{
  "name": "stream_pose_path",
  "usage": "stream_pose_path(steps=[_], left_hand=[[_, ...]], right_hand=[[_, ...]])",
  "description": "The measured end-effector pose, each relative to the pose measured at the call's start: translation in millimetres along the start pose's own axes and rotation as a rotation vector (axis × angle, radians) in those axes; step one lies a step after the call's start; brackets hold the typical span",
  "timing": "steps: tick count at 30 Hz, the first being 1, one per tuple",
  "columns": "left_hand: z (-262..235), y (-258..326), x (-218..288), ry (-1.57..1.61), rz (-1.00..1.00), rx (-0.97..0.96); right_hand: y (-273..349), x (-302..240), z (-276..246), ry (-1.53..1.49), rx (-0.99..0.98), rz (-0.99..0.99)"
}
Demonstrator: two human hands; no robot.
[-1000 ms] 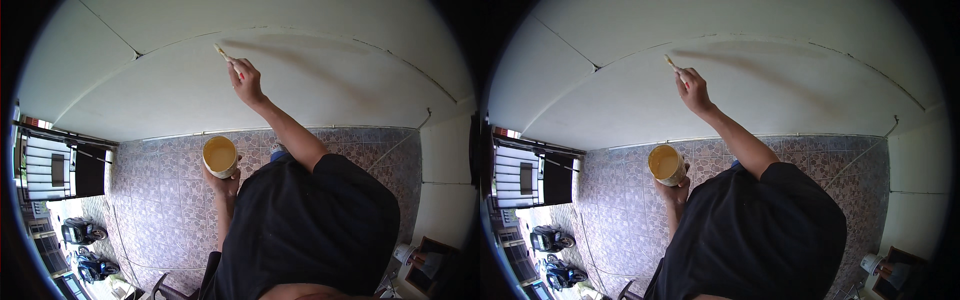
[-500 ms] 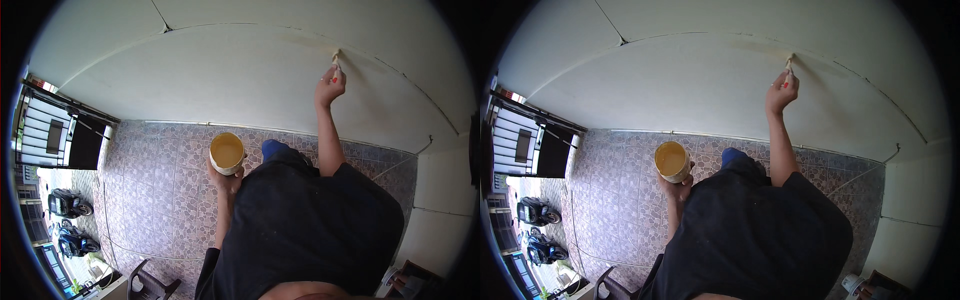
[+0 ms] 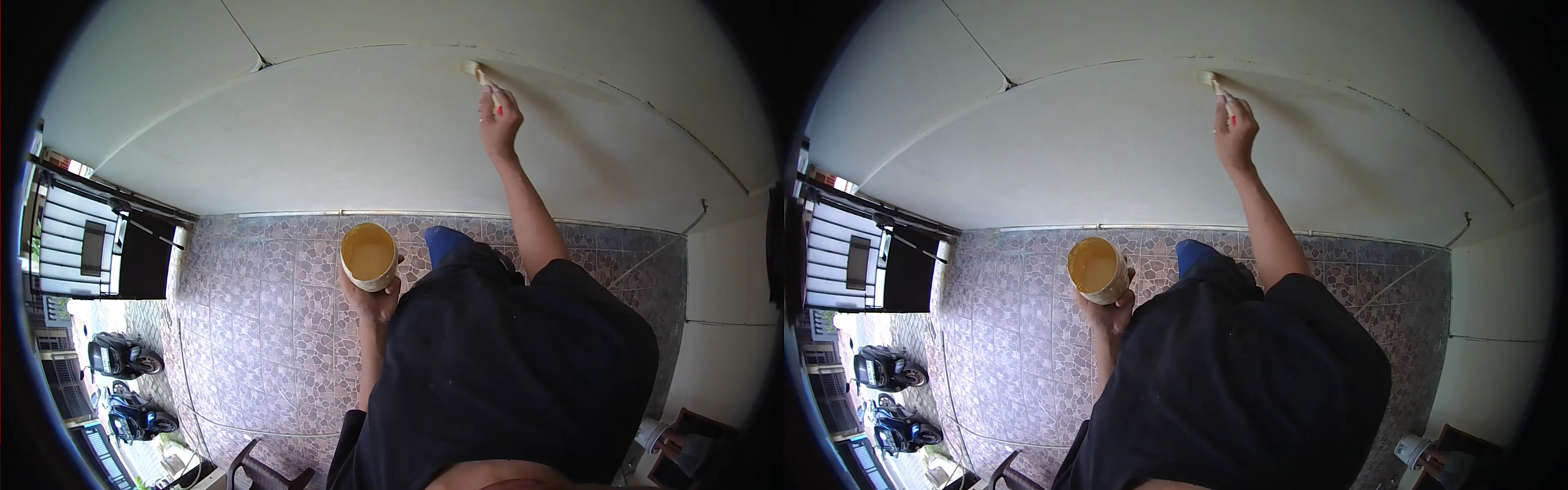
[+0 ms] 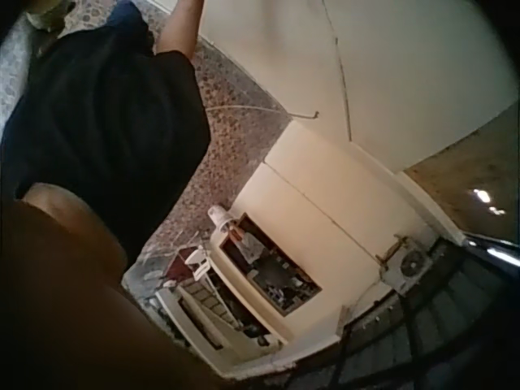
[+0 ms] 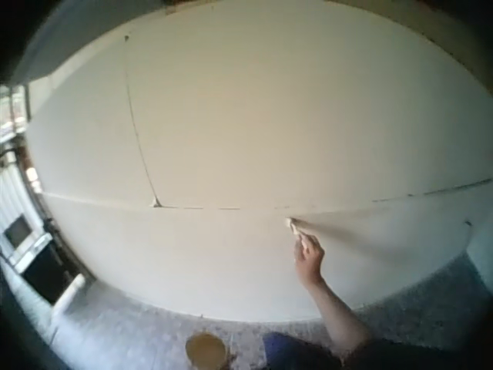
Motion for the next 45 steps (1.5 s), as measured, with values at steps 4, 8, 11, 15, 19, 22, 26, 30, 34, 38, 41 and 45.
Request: stream_pose_path(steps=[4, 8, 11, 15, 19, 22, 26, 30, 34, 38, 41, 45], left_hand=[[-3, 3, 0, 0.013, 0.002, -0.013], [-2, 4, -1, 0.063, -0.001, -0.009], [1, 5, -2, 0.029, -0.010, 0.008], [11, 0, -8, 0.011, -0.003, -0.055], [14, 2, -14, 0.101, -0.005, -0.006], [15, 3, -14, 0.062, -0.008, 0.013], [5, 4, -13, -0.002, 0.005, -0.003], [-3, 10, -6, 0.023, 0.043, 0.028], [4, 9, -7, 0.068, 0.056, 0.050], [4, 3, -10, 0.011, 0.031, -0.006], [1, 3, -14, 0.013, 0.013, -0.023], [-2, -3, -19, 0.061, -0.025, -0.053]], right_hand=[[13, 38, -92, 0.061, 0.290, 0.227], [11, 10, -91, 0.115, 0.431, 0.197], [7, -8, -31, 0.211, 0.260, 0.075], [7, -59, 73, 0.002, 0.039, 0.004], [8, -100, 139, -0.234, -0.214, -0.076], [-4, -85, 131, -0.207, -0.172, -0.081], [-13, -51, 60, -0.011, -0.012, -0.086], [3, -56, 10, 0.105, 0.101, 0.000], [10, -75, 34, 0.084, 0.044, -0.142], [-2, -77, 89, -0.121, -0.087, -0.097], [-9, -56, 61, -0.050, -0.029, -0.105], [-3, -17, -27, 0.170, 0.100, -0.091]])
Point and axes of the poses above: each hand's wrist, its own y-axis away from the middle knuckle, its own z-axis out of the palm, x = y × z, the point moved 5 cm from there along -y, towards the middle knuckle, and after that the axes turned 10 degrees about -x, right-handed, at the moved point
